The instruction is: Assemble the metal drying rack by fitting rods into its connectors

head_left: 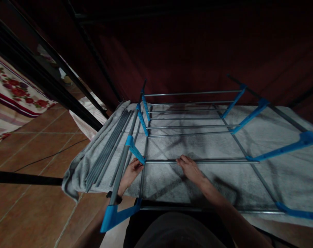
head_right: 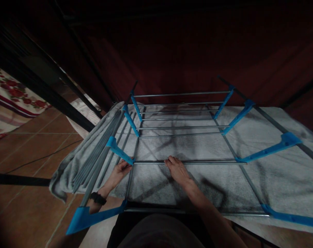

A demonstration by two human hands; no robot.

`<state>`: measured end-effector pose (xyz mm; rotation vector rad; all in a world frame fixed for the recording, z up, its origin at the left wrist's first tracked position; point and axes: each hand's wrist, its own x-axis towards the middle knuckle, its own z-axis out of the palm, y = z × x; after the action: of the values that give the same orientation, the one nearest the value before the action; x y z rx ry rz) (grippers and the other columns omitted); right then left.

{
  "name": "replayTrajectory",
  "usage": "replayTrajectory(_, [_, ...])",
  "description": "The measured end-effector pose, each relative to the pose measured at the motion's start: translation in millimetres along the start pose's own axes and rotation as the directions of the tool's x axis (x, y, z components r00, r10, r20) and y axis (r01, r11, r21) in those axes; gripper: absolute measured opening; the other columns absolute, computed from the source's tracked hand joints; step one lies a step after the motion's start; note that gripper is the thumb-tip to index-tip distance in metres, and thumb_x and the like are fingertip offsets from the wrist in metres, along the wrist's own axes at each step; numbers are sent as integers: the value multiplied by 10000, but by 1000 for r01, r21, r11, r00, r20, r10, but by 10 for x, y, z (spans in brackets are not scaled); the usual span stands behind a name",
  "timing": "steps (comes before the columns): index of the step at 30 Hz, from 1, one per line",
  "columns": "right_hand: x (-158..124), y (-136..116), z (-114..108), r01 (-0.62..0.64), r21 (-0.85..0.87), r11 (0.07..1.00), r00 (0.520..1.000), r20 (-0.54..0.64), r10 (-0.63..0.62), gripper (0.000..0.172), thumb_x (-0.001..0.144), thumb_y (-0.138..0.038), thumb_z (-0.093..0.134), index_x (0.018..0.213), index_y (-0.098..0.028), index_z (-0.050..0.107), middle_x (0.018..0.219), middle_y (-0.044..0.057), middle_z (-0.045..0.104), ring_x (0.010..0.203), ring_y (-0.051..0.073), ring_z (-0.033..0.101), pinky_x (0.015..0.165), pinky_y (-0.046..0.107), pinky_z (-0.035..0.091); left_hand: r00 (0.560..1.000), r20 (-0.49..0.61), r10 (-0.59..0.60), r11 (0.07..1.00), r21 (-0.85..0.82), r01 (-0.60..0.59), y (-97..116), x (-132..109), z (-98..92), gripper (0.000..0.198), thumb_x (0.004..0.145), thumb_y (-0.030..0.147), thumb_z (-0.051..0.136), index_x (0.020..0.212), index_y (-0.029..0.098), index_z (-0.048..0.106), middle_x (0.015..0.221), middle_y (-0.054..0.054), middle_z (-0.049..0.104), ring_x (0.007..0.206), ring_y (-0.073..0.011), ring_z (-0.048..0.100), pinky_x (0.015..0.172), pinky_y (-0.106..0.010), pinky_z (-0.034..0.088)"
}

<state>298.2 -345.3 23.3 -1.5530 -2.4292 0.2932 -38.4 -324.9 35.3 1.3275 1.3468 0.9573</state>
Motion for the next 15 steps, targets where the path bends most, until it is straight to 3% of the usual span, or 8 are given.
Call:
replayTrajectory(9, [-52, -4, 68, -20, 40, 999, 999, -38, 22, 292, 1019, -199, 471, 1199, -218, 700, 1069, 85, 662, 1025, 211, 642, 938, 355, 539, 999, -15, -40, 999, -11, 40, 128, -8, 13, 185, 643, 299, 806, 794, 203, 760, 1119, -100, 660, 1124, -290, 590, 1040, -422, 484])
replayTrajectory(15, [-31, 0, 94, -23, 18, 1000, 998, -56, 24, 285, 1023, -223, 479, 1208, -216, 696, 1068, 79, 663, 1000, 212, 639, 928, 361, 539, 999, -34, -12, 1000, 23, 13, 74, 20, 14, 168, 649, 296, 790, 795, 215, 780, 1121, -98, 683, 1130, -298, 603, 1041, -433, 492])
